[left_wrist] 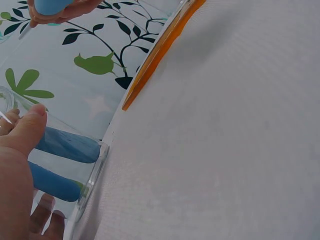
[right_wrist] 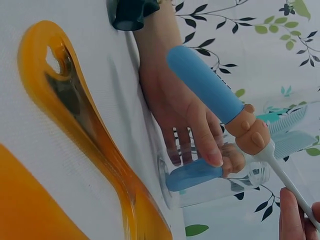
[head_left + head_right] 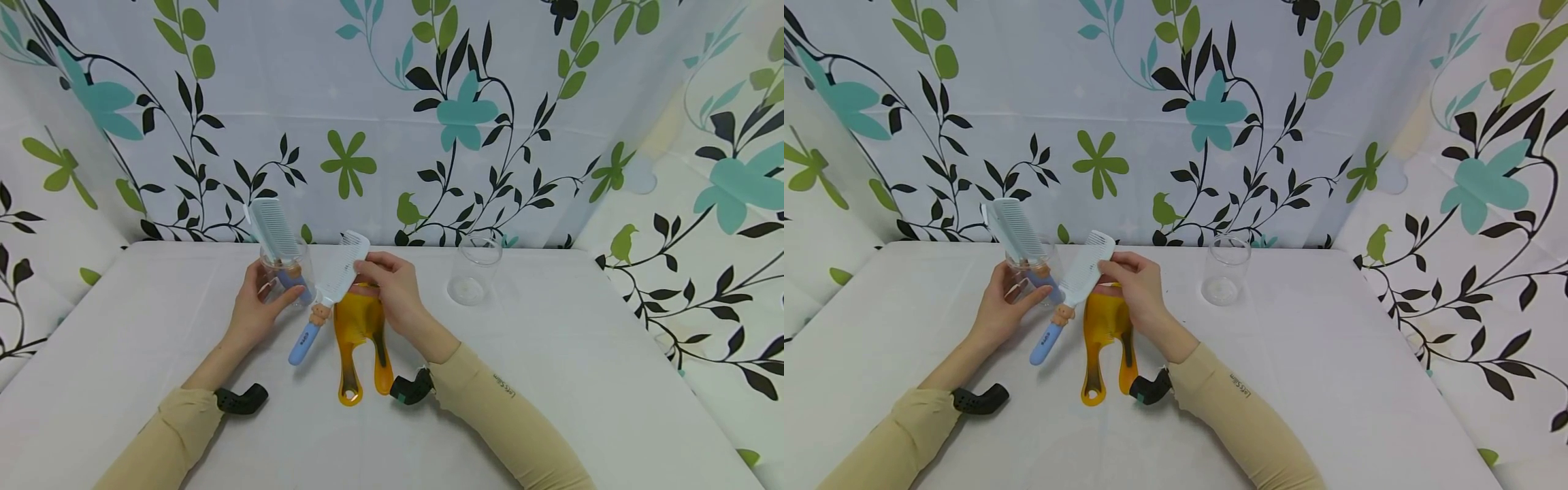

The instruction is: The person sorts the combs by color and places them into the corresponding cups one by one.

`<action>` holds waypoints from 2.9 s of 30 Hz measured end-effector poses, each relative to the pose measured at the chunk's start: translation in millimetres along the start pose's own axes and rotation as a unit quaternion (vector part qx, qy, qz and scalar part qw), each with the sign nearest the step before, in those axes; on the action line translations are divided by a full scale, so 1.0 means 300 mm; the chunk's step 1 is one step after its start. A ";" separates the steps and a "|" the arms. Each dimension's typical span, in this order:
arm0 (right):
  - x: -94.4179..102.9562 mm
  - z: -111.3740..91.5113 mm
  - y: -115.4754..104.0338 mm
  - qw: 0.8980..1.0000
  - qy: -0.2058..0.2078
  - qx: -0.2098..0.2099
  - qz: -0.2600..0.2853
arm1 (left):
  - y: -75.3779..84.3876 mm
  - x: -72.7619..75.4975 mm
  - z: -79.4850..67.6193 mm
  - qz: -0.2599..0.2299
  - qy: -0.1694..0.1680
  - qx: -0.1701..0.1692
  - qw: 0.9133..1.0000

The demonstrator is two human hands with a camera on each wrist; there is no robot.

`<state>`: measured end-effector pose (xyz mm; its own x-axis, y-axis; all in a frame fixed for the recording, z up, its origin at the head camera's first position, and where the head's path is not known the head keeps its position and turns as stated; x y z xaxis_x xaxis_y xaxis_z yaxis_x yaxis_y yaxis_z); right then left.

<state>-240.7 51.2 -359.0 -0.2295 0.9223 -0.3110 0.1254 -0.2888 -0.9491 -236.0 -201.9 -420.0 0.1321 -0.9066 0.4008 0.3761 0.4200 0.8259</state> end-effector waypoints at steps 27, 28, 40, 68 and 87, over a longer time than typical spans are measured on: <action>-0.092 0.022 -0.213 0.987 0.055 0.153 0.013 | -0.001 0.005 0.000 -0.027 0.006 -0.010 1.000; -0.096 0.024 -0.219 0.986 0.058 0.157 0.012 | -0.001 0.004 0.001 -0.026 0.005 -0.006 1.000; -0.129 0.042 -0.253 0.978 0.091 0.186 0.020 | 0.000 0.005 0.001 -0.019 -0.003 0.009 1.000; -0.200 0.060 -0.242 0.968 0.059 0.240 -0.042 | -0.004 0.002 -0.002 -0.018 0.001 0.005 1.000; -0.268 0.080 -0.186 0.965 0.020 0.211 -0.158 | 0.000 0.008 0.000 -0.012 -0.001 0.020 1.000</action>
<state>-252.3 -13.1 -282.3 -0.1531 0.9882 -0.0095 -0.3495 -0.0631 -0.9348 -235.7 -204.1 -419.1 0.1218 -0.9166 0.3807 0.3422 0.3988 0.8508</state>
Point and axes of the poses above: each hand's wrist, its own z-axis towards the middle knuckle, its own x-axis out of the back of the hand, y = z × x, the point moved 2 cm from there along z, towards the middle knuckle, and after that the axes turned 7 degrees about -x, right-handed, at the moved point
